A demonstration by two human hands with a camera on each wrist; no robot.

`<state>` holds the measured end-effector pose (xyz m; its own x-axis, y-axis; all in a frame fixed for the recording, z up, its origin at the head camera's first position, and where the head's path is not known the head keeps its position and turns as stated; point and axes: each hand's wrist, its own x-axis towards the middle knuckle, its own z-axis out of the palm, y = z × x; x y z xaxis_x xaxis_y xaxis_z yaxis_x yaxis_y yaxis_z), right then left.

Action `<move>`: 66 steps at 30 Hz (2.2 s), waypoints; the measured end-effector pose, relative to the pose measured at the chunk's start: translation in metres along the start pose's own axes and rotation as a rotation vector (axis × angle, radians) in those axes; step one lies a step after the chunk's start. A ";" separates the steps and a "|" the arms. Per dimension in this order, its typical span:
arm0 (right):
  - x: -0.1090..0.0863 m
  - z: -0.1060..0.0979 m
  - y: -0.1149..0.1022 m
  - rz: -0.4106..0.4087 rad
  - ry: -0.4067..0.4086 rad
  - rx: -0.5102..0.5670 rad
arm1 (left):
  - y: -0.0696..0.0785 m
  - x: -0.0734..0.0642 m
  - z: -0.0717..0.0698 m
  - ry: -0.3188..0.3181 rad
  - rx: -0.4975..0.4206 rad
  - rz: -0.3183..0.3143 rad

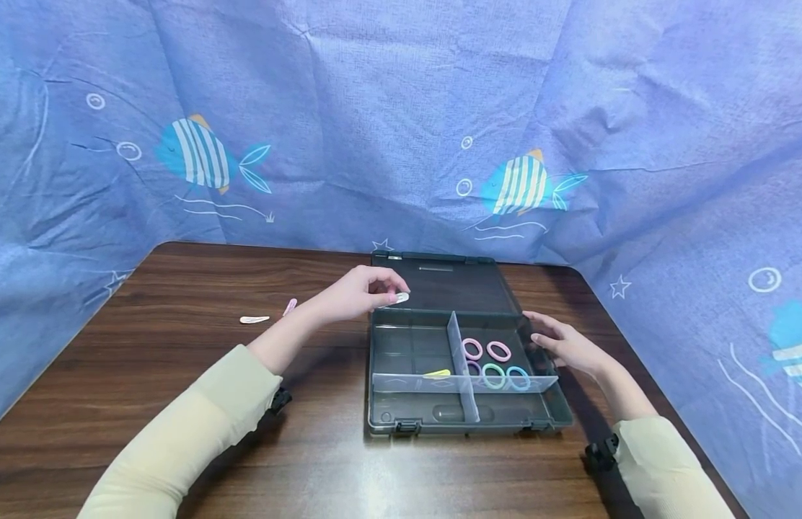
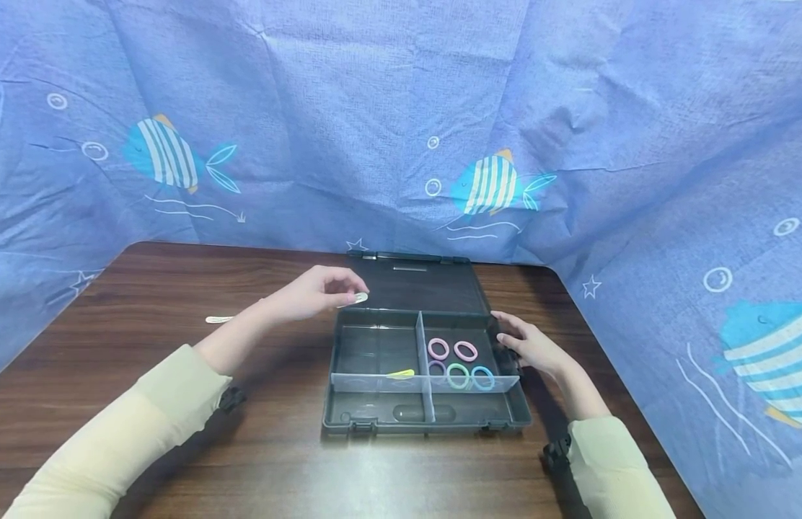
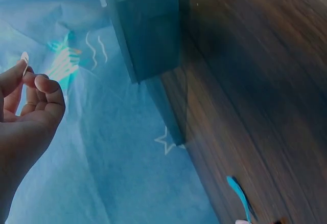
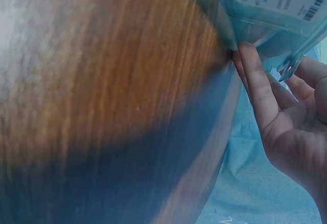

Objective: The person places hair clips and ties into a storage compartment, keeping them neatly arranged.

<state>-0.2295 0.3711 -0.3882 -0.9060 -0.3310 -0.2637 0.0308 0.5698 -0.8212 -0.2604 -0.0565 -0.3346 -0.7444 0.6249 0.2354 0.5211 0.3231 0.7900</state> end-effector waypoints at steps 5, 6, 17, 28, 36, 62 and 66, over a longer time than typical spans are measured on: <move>0.001 0.000 0.001 0.015 0.009 0.002 | -0.002 0.008 0.011 -0.026 -0.006 -0.002; 0.002 0.000 0.001 0.013 0.007 0.000 | -0.002 0.009 0.014 -0.031 -0.008 -0.006; 0.000 0.001 0.000 -0.003 0.003 0.003 | -0.004 0.024 0.038 -0.069 0.001 0.009; 0.001 0.000 0.000 -0.006 0.009 -0.023 | -0.018 0.038 0.061 -0.162 0.057 0.031; 0.002 0.000 0.001 -0.002 0.004 -0.015 | -0.028 0.045 0.074 -0.280 0.105 0.046; 0.003 0.001 0.002 0.002 0.015 0.003 | -0.037 0.050 0.100 -0.462 0.280 0.068; 0.002 0.001 0.002 0.002 0.016 -0.003 | -0.039 0.051 0.102 -0.461 0.290 0.067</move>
<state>-0.2313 0.3709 -0.3909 -0.9127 -0.3174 -0.2573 0.0318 0.5726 -0.8192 -0.2765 0.0351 -0.4109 -0.4794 0.8765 -0.0443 0.7031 0.4138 0.5783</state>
